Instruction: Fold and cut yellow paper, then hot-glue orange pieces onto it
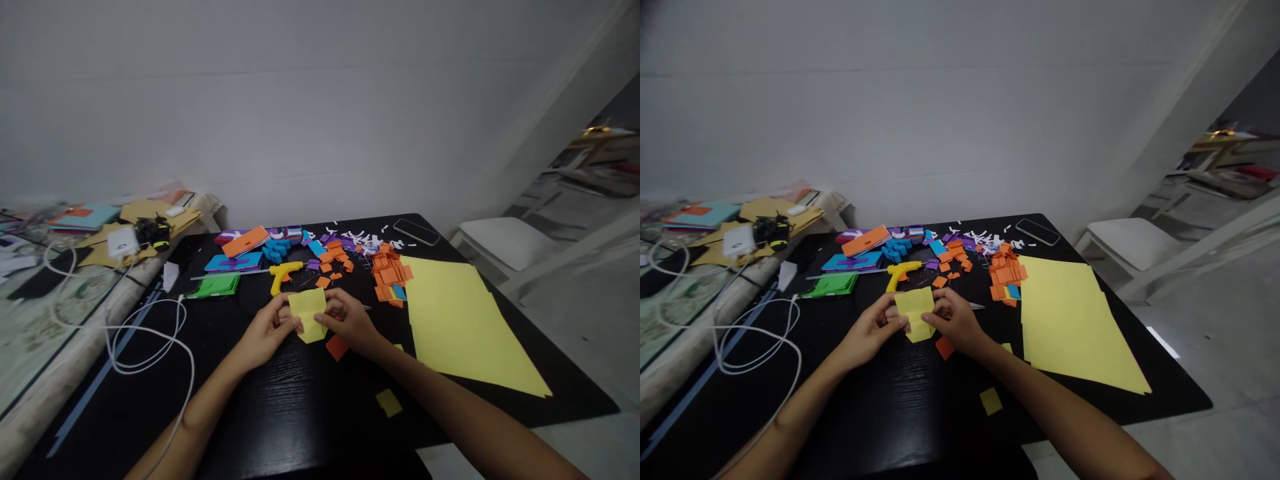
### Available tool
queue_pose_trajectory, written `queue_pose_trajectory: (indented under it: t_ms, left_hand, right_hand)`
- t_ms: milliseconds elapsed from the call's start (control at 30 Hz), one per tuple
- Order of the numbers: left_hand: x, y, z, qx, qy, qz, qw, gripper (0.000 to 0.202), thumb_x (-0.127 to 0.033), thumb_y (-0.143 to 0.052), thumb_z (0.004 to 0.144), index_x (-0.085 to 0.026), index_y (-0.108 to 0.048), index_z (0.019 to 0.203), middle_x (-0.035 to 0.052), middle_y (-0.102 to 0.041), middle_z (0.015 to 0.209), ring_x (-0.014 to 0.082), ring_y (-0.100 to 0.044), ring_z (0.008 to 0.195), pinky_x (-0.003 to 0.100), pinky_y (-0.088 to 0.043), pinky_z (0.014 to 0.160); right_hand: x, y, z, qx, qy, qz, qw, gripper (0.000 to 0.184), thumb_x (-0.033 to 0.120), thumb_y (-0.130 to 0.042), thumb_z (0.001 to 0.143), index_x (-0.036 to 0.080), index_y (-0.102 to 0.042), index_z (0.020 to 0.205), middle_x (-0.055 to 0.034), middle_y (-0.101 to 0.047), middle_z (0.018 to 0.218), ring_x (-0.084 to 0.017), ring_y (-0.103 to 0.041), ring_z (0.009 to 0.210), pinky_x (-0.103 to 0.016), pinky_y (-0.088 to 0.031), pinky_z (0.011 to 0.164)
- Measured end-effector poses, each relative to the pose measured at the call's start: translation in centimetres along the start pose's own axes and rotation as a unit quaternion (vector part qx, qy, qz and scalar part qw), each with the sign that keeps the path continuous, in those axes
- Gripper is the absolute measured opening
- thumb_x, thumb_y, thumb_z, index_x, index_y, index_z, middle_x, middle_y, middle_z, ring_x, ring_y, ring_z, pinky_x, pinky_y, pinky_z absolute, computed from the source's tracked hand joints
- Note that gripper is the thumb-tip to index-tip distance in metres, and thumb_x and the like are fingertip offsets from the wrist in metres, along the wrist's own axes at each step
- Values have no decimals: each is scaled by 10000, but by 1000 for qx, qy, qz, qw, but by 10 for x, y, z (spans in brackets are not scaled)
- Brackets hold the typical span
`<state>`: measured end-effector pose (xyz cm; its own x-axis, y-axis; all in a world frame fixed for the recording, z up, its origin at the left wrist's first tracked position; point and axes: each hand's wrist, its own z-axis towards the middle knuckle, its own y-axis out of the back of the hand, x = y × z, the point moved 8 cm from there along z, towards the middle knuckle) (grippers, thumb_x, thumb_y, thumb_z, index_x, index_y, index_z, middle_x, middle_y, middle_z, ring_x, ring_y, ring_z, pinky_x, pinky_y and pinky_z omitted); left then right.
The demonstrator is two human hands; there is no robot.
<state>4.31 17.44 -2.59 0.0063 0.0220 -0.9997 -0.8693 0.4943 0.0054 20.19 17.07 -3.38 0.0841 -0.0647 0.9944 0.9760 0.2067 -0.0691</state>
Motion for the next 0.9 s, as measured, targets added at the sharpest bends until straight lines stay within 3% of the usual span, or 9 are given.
queue_pose_trajectory:
  t_ms: [300, 467, 567, 667, 900]
  left_hand:
    - [-7, -4, -2, 8, -8, 17, 1000, 538, -386, -599, 966, -172, -424, 1428, 92, -732, 1019, 207, -702, 925, 335, -510, 915]
    - [-6, -4, -2, 17, 2, 7, 1000, 579, -356, -611, 953, -162, -379, 1446, 78, -722, 936, 221, -709, 936, 364, -500, 942]
    - [-14, 4, -1, -6, -18, 11, 1000, 553, -324, -675, 898, -165, -461, 1383, 76, -693, 993, 208, -673, 986, 312, -494, 905]
    - [-20, 8, -1, -21, -31, 11, 999, 455, -338, -707, 866, -156, -564, 1258, 79, -674, 1022, 189, -649, 954, 282, -501, 853]
    - [-1, -2, 0, -27, 36, 90, 995, 315, -410, -754, 818, -146, -673, 970, 32, -681, 812, 159, -635, 706, 241, -488, 638]
  right_hand:
    - [-10, 5, 2, -16, -22, 2, 1000, 350, 430, -818, 720, 173, -649, 885, -34, -693, 806, -174, -661, 740, -307, -523, 716]
    - [-6, 10, 3, -42, -20, 12, 999, 311, 419, -809, 715, 172, -648, 813, -25, -667, 777, -164, -633, 717, -295, -502, 694]
    - [-2, 13, 4, -45, -4, -6, 999, 254, 380, -784, 722, 174, -656, 800, -20, -662, 761, -164, -618, 703, -292, -486, 677]
    - [6, 12, 4, -33, 34, -90, 995, 146, 307, -743, 734, 175, -694, 777, -26, -684, 764, -178, -615, 722, -297, -473, 686]
    - [20, -5, -5, 43, 101, -191, 975, 109, 249, -648, 822, 192, -740, 808, -22, -721, 796, -176, -634, 747, -293, -477, 715]
